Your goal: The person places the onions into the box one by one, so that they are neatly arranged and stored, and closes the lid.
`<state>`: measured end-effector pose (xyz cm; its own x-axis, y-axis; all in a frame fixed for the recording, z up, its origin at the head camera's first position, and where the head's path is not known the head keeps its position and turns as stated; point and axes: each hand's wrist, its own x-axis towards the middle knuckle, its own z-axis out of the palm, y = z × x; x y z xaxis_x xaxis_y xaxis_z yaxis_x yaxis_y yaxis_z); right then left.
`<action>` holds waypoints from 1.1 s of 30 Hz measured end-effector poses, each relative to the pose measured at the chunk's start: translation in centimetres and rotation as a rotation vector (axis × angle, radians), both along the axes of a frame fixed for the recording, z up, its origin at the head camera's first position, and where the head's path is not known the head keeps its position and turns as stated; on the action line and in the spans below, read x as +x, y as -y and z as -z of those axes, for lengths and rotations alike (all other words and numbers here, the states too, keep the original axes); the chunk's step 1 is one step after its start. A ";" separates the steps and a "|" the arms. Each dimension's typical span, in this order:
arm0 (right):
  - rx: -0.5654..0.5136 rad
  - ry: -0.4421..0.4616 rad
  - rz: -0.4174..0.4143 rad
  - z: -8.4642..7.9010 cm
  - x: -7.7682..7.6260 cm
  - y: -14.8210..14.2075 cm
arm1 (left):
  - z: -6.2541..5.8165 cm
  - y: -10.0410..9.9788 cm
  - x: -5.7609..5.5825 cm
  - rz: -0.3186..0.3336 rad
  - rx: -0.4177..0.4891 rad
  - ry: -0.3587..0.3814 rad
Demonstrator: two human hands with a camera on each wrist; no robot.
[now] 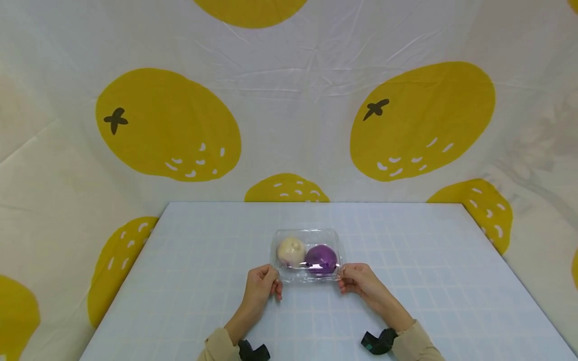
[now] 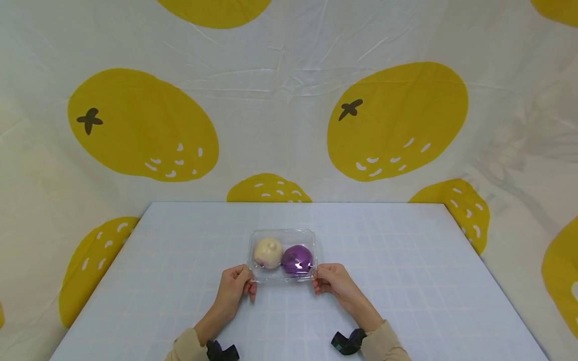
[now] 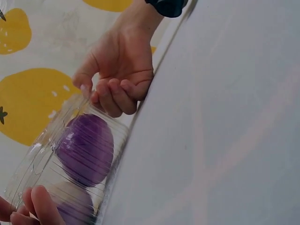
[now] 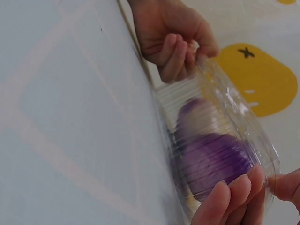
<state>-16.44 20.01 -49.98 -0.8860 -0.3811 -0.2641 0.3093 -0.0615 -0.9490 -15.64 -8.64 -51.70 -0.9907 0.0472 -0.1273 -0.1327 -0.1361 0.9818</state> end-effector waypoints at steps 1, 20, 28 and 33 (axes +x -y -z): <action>-0.003 0.000 0.001 0.0 0.0 0.0 | 0.0 0.0 0.0 0.007 0.002 -0.001; 0.117 -0.057 -0.102 -1.9 -0.3 -1.7 | -1.0 2.9 -0.7 0.291 0.009 0.090; 0.369 -0.188 -0.154 -4.2 -0.5 -3.4 | -2.5 6.0 -1.2 0.353 -0.111 0.045; 0.541 -0.375 -0.110 -5.8 -0.1 -4.4 | -3.9 8.6 -1.3 0.323 -0.239 -0.034</action>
